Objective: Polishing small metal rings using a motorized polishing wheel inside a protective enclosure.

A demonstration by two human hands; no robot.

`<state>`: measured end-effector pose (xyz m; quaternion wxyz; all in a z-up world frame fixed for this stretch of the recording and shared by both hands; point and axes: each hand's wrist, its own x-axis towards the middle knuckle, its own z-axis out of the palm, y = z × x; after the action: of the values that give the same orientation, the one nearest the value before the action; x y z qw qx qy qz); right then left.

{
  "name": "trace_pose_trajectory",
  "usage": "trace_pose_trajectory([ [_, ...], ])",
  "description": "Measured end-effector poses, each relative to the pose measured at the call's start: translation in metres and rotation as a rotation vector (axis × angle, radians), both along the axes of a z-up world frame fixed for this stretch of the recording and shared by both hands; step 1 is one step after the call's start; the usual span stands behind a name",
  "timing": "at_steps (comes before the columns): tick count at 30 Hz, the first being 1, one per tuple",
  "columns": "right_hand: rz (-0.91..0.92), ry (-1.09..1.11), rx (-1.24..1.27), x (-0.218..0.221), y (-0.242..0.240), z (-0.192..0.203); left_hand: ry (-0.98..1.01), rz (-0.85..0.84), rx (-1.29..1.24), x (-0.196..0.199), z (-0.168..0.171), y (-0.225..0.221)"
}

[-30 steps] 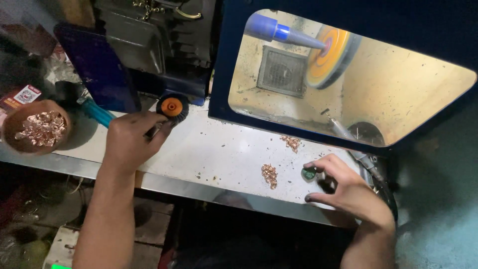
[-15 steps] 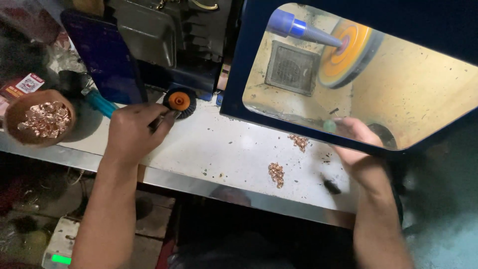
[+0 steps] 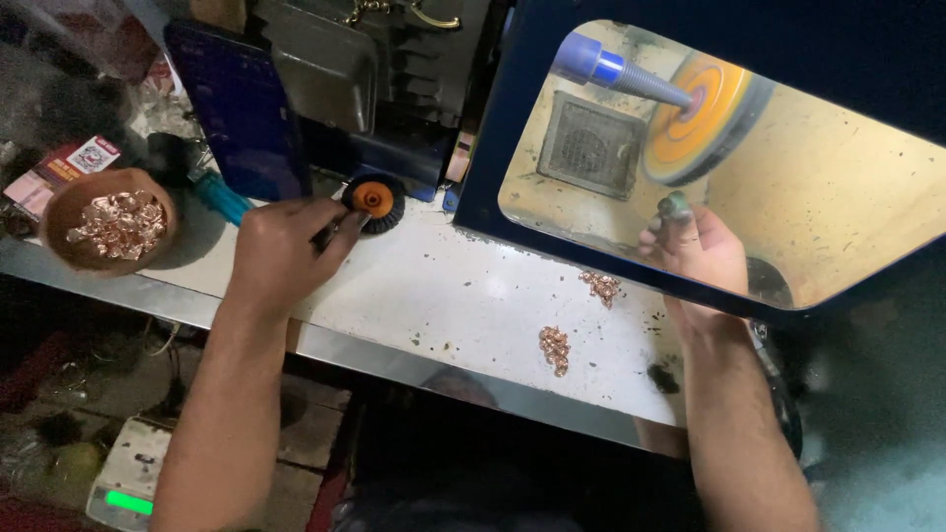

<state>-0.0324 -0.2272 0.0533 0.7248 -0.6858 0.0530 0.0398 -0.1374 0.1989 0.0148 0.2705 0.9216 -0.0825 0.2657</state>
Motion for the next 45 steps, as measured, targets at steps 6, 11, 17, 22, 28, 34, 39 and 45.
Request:
trace_pose_trajectory([
  [6, -0.062, -0.004, 0.015, -0.006, 0.008, 0.018, -0.044, -0.015, 0.014, 0.001, -0.001, 0.000],
  [11, -0.027, -0.012, -0.012, 0.006, 0.002, 0.000, -0.063, 0.017, 0.017, 0.001, -0.006, -0.001],
  [17, -0.016, 0.014, -0.084, 0.008, 0.012, -0.002, -0.070, 0.049, 0.030, 0.000, -0.012, 0.002],
  [22, -0.013, -0.006, -0.016, 0.009, 0.012, -0.011, -0.107, 0.077, 0.030, 0.000, -0.023, 0.009],
  [28, -0.072, 0.010, 0.051, 0.006, 0.010, 0.001, -0.135, 0.309, 0.017, -0.004, -0.022, 0.012],
  [34, -0.132, 0.004, 0.118, -0.005, -0.012, 0.018, -0.206, 0.462, -0.109, -0.009, -0.016, 0.008],
  [39, -0.033, 0.078, -0.028, 0.007, -0.002, -0.021, -0.217, 0.549, -0.111, -0.009, -0.014, 0.007],
  [45, -0.088, 0.037, 0.050, 0.007, 0.022, -0.004, -0.211, 0.592, -0.051, -0.007, -0.016, 0.010],
])
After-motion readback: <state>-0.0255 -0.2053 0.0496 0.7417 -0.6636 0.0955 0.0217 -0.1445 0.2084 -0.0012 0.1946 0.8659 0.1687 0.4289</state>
